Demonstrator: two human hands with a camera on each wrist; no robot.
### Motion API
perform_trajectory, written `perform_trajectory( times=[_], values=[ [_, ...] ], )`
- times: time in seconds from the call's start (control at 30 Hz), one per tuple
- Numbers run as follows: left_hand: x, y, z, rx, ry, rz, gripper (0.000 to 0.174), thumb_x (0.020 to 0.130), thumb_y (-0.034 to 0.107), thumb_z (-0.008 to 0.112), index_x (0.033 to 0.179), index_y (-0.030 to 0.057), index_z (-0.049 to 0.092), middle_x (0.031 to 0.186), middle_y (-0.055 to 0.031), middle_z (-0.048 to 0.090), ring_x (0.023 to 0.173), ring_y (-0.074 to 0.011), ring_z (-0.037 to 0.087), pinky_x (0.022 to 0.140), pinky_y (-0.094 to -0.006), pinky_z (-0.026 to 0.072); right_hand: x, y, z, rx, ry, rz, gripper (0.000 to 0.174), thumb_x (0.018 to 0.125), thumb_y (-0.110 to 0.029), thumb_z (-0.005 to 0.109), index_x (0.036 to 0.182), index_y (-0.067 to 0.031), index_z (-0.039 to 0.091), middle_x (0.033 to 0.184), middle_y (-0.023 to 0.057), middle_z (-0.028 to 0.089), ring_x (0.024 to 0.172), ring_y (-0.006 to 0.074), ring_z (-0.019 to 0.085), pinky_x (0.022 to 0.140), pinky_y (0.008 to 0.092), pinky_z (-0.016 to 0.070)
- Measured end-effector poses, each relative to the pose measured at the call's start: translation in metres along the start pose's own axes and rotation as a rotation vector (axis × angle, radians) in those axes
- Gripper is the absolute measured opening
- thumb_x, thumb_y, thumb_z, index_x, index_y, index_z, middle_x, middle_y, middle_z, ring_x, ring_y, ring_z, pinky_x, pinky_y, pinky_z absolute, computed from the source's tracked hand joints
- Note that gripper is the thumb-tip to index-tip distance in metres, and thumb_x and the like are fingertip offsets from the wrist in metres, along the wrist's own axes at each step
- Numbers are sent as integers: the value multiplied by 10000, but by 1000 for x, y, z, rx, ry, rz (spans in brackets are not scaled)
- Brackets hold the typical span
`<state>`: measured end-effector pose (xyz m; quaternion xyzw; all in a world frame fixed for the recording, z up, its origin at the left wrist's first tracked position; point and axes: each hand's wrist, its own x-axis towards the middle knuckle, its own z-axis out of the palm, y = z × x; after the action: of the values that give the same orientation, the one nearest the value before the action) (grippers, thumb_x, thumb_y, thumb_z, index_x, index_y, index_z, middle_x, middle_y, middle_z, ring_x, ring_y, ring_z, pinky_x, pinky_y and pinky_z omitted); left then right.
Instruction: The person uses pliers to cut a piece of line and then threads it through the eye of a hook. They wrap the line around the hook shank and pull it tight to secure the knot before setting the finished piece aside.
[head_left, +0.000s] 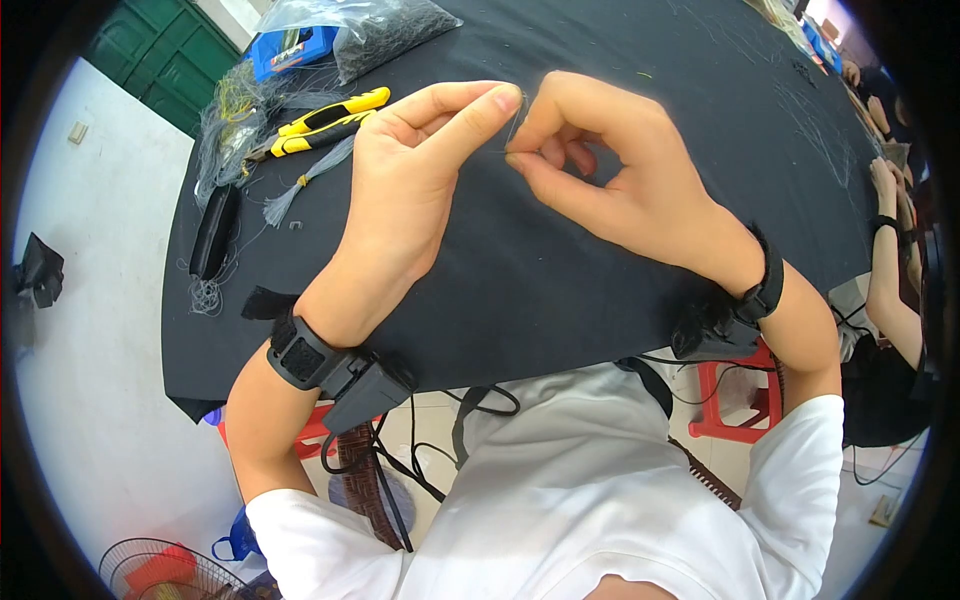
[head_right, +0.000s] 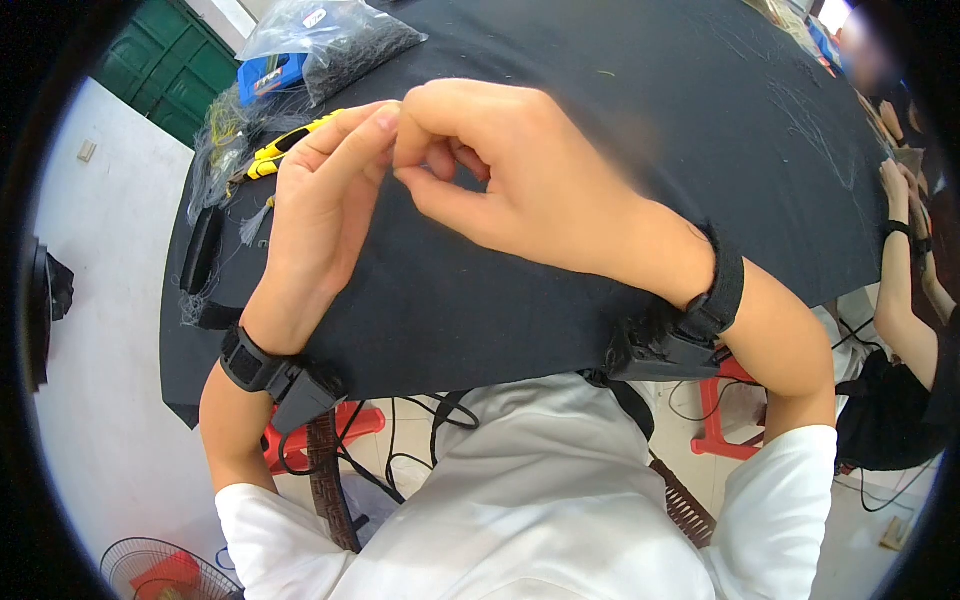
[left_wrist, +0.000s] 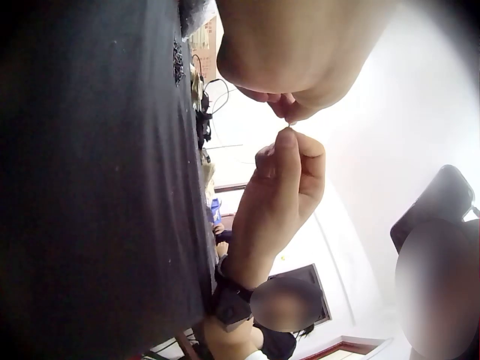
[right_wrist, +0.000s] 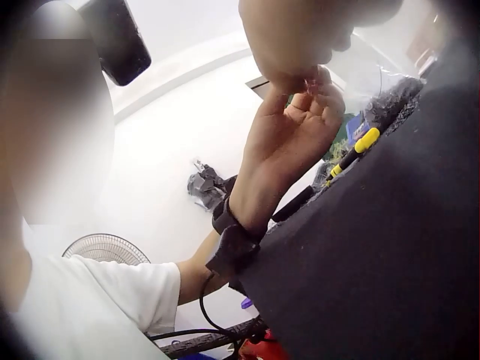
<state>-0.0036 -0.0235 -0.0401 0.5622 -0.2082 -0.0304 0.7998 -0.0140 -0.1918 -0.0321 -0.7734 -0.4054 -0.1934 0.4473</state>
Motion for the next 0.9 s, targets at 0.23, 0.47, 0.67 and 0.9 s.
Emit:
perform_trajectory(
  times=[0.23,0.47,0.67,0.9],
  values=[
    [0,-2,0,68,8,39,160,794,58,637,928,-27,621,860,-67,640,774,-70,594,700,-163,453,11,-3,-17,-260,112,-304,139,690,42,622,791,-39,571,690,12,501,543,84,431,464,199,318],
    [-2,-2,3,156,-84,23,150,795,25,625,933,-31,615,883,-70,631,810,-88,589,735,-187,453,21,8,-23,-209,183,-485,134,708,49,617,806,-9,547,691,77,488,545,155,438,470,233,329],
    [-5,2,4,179,-131,-6,169,804,33,612,965,-20,606,950,-70,618,890,-108,575,830,-227,428,16,-6,-32,-211,102,-95,105,736,21,612,810,-28,556,705,67,501,547,155,442,474,230,332],
    [-3,2,-1,156,-132,40,168,816,34,598,976,-18,606,973,-76,614,913,-114,567,849,-230,418,9,10,-26,-122,2,160,37,805,-29,550,823,-50,573,711,-11,507,544,84,409,487,187,320]
  ],
)
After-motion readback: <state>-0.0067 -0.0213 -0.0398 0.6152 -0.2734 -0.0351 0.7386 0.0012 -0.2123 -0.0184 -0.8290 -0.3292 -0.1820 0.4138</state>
